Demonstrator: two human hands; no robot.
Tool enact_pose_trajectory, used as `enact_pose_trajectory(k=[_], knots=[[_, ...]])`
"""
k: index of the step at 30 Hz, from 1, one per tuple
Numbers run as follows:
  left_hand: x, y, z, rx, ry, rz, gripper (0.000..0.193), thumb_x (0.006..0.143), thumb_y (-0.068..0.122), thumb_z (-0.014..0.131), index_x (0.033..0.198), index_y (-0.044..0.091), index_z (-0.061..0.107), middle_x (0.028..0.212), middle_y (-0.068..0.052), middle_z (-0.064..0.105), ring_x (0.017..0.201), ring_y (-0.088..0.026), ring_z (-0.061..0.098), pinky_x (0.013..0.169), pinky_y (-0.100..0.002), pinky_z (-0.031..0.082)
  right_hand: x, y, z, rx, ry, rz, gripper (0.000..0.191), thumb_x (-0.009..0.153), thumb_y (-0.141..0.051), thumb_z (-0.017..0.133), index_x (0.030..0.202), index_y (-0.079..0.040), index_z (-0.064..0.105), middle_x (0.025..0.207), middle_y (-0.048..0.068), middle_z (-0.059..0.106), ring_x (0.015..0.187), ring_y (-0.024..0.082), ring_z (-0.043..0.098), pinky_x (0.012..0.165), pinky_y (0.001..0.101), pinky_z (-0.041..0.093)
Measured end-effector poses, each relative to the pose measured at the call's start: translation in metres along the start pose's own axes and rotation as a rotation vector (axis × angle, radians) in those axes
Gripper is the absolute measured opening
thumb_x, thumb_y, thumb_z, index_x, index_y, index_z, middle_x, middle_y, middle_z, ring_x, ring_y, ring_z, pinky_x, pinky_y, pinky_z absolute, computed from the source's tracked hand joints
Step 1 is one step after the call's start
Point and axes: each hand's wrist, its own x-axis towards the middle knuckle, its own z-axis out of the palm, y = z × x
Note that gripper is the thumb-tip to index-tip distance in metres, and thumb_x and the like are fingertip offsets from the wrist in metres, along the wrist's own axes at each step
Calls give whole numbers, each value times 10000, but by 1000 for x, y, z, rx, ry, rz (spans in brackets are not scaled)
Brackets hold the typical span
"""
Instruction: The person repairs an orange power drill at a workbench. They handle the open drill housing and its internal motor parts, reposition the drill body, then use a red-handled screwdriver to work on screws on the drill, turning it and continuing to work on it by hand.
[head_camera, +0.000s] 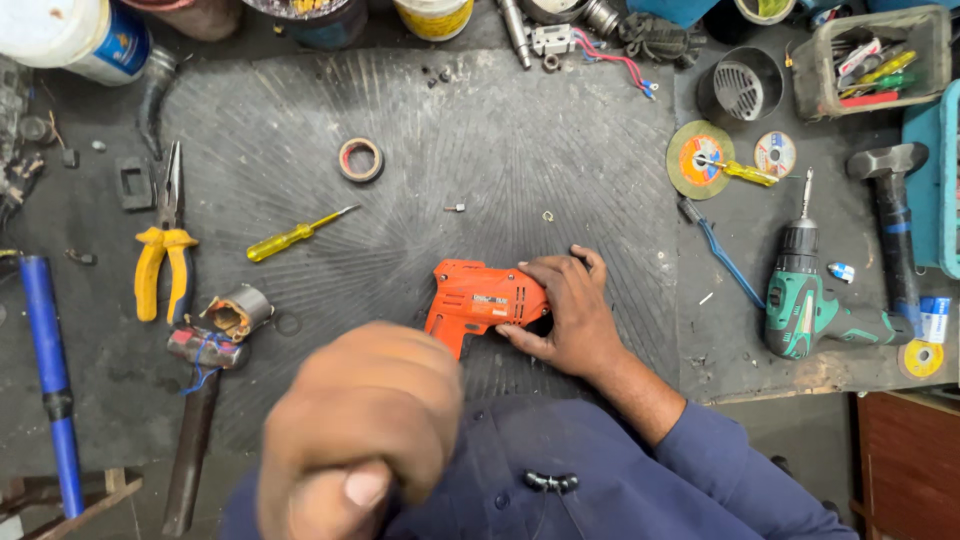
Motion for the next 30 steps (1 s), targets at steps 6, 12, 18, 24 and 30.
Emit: enact_pose_trajectory(k=[6,12,18,24,30], knots=[[45,27,9,288,43,-80,199,955,193,547,862,21,585,781,-95,643,711,-228,632,643,-361,475,3,-2,-2,1,11,-16,776,731,-459,870,1284,-21,547,1190,141,615,1159,309,592,1148,580,279],[71,38,9,140,-175,-87,197,969,187,524,854,33,564,778,-91,604,698,-246,613,661,-355,460,3,-3,-1,-22,6,-9,777,740,-453,870,1302,-19,554,1182,144,603,1150,313,588,1162,576,279],[62,37,4,181,-52,-147,151,962,125,487,908,11,570,849,-113,611,751,-227,609,708,-358,487,3,-3,-1,-19,-5,8,777,726,-449,871,1299,-26,560,1185,135,608,1145,309,593,1162,571,284],[7,11,23,392,269,-88,185,938,132,518,800,9,523,715,-91,542,577,-177,524,548,-318,419,3,-4,-1,-29,25,-21,782,734,-457,869,1306,-23,557,1178,137,599,1144,308,593,1157,580,298],[19,18,-32,-56,-279,-246,326,896,240,534,651,47,440,602,-72,471,552,-224,526,550,-357,411,3,-4,-2,-23,9,-43,786,749,-474,861,1302,-11,546,1190,140,591,1147,312,587,1147,577,317]])
